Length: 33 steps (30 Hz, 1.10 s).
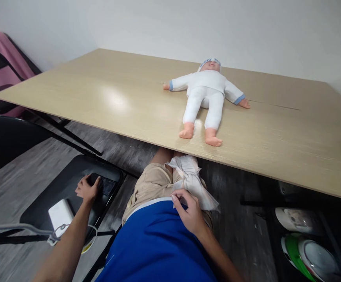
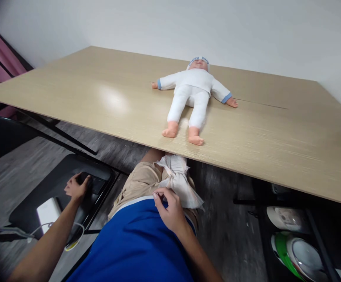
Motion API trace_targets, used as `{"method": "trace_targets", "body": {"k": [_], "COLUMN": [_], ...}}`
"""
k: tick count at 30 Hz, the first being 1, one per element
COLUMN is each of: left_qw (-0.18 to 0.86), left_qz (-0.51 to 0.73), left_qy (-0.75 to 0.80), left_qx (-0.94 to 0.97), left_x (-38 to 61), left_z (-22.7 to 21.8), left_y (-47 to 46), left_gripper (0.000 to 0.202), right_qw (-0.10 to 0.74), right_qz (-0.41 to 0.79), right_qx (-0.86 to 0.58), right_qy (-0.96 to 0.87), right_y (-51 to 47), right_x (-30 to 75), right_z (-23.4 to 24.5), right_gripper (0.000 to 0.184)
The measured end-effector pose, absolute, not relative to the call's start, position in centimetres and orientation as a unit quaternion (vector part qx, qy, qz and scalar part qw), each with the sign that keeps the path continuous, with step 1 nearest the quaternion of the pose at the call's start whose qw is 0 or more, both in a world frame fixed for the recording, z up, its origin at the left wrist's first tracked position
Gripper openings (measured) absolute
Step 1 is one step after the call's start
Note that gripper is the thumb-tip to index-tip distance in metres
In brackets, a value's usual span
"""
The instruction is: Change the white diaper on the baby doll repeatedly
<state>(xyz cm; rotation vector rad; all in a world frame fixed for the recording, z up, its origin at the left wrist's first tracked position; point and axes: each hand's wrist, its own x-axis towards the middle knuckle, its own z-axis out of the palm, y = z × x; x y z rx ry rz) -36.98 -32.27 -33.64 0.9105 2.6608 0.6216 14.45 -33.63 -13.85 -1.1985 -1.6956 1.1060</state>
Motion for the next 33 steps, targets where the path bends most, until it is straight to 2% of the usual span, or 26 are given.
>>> {"method": "trace_targets", "body": {"k": [22, 26, 29, 33], "left_qw": [0.12, 0.132, 0.103, 0.089], "left_qz": [0.246, 0.265, 0.298, 0.355], "left_qy": [0.919, 0.921, 0.918, 0.874], "left_qx": [0.285, 0.255, 0.242, 0.32], "left_x": [-36.5, -35.9, -34.4, -29.5], "left_z": [-32.9, -31.3, -29.1, -25.8], "left_y": [-32.1, -31.7, -31.3, -30.1], "left_gripper": [0.073, 0.066, 0.067, 0.062], "right_qw": [0.393, 0.394, 0.416, 0.44], "right_qz": [0.429, 0.404, 0.356, 0.301], "right_qx": [-0.474, -0.485, -0.529, -0.601], "right_qy": [-0.661, -0.668, -0.648, -0.596], "right_y": [-33.8, -33.4, -32.9, -32.3], "right_x": [14.4, 15.3, 17.4, 21.6], "right_z": [-13.9, -13.6, -13.5, -14.5], "right_gripper": [0.022, 0.022, 0.022, 0.031]}}
